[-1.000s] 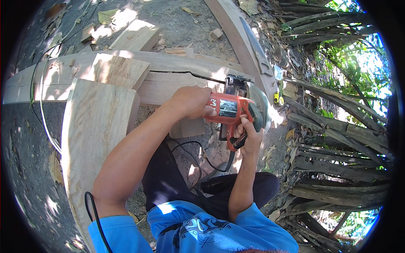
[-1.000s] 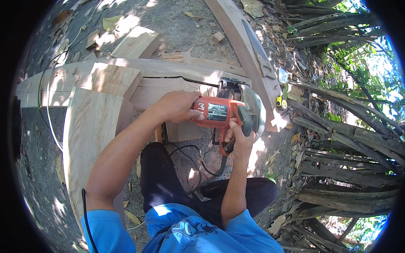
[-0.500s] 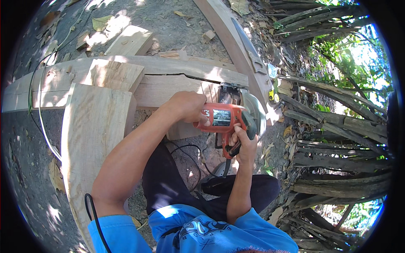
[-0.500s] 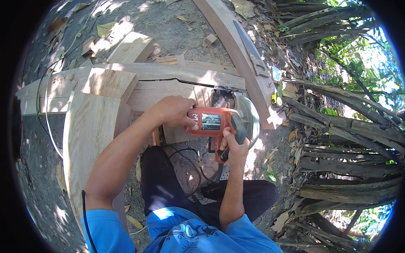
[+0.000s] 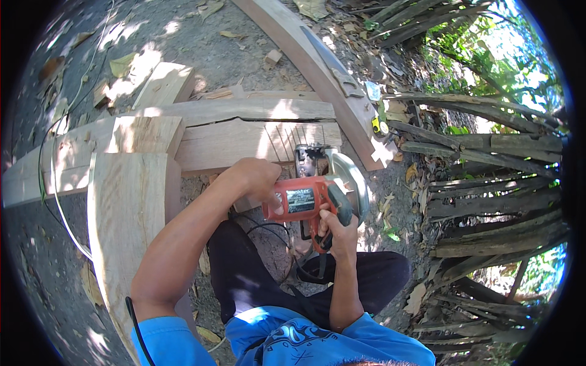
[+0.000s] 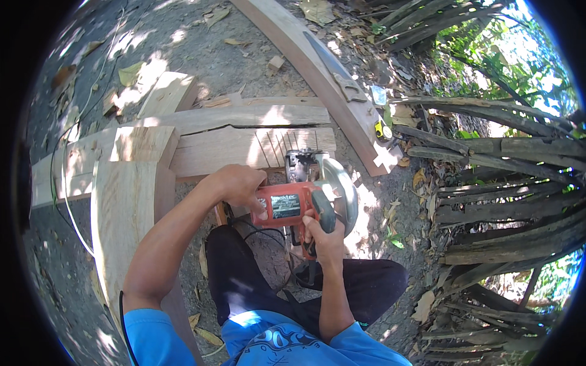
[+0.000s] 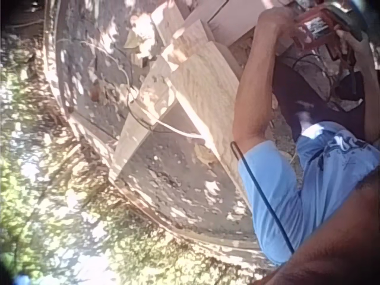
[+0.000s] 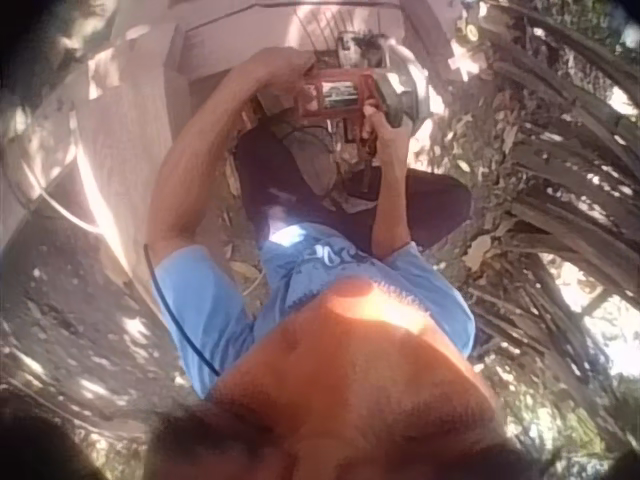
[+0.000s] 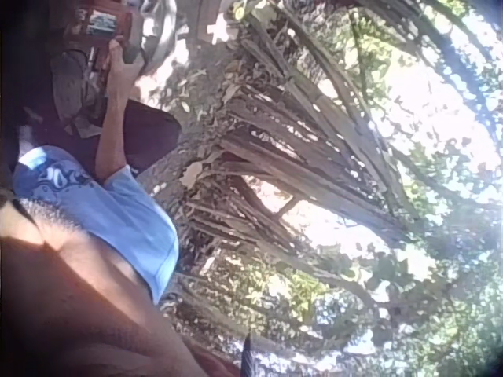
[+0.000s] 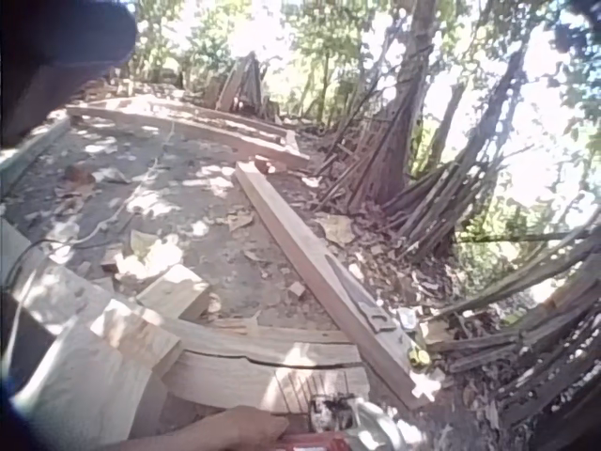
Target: Cutting and chiseling wood pieces in an outdoor workshop.
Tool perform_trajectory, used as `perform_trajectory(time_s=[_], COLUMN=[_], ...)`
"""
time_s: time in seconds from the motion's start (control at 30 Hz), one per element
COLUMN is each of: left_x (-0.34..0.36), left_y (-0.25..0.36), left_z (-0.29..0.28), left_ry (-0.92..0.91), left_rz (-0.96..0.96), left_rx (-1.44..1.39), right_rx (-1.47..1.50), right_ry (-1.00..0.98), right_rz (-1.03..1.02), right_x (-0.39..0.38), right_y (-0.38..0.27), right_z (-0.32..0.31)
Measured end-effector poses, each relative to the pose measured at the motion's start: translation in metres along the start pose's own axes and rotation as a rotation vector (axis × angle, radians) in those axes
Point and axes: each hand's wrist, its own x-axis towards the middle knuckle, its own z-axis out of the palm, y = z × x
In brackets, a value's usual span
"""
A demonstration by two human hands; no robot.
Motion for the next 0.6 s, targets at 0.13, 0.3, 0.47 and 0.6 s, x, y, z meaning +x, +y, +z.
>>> perform_trajectory(time_s=[0.13, 0.3, 0.47, 0.6], left_x=[-0.004, 0.002, 0.003, 0.007], left_y=[0.007, 0.0, -0.029, -0.029], left_z=[0.0, -0.002, -0.008, -0.015], left_ry=[-0.029, 0.127, 0.393, 0.504], left_rz=[0.007, 0.104, -0.11, -0.148], left_rx=[0.026, -0.255, -0.076, 0.007], right_rx=[-0.007, 0.049, -0.15, -0.295], right_ry=[0.003, 0.05, 0.042, -0.067], right_rz=[-0.032, -0.028, 0.076, 0.117], right_x=[-0.007, -0.025, -0.021, 0.005], right_y=[-0.002, -0.014, -0.059, -0.088], right_z=[-0.003, -0.042, -0.111, -0.183])
